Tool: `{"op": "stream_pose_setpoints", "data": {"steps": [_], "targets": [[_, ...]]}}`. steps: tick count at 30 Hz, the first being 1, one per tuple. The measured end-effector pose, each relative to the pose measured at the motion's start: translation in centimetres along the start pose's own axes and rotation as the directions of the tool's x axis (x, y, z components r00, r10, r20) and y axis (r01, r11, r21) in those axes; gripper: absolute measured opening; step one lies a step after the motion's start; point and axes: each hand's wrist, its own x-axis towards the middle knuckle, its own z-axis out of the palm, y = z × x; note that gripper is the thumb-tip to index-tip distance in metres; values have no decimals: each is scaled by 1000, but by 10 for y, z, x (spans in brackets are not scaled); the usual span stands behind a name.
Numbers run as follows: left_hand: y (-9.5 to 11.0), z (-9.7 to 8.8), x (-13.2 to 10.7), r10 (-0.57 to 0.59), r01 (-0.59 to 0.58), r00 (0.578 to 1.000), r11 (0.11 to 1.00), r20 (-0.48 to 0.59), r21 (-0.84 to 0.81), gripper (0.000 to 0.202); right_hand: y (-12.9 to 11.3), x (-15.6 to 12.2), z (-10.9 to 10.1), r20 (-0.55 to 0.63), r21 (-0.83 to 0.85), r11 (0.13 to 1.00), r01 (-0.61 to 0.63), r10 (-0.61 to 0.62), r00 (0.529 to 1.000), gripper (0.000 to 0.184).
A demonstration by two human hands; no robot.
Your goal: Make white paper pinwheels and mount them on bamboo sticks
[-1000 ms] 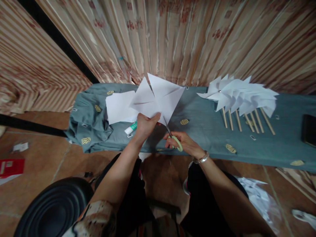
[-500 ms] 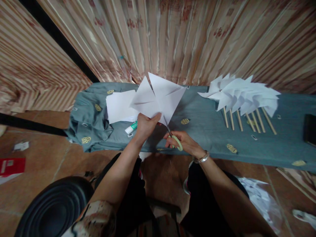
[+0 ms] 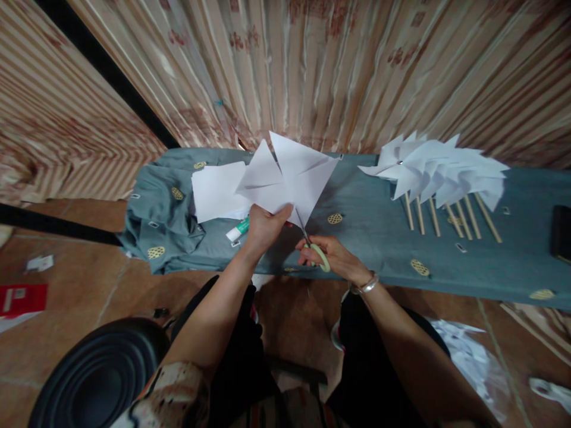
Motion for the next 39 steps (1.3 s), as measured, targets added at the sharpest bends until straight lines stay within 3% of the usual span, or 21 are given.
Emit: {"op": "stream_pose_setpoints", "data": {"steps": [39], "targets": [[0, -4, 3, -64, 63, 998, 996, -17, -55, 25, 3, 3, 4, -49, 49, 999, -11, 13, 999, 47]]}}
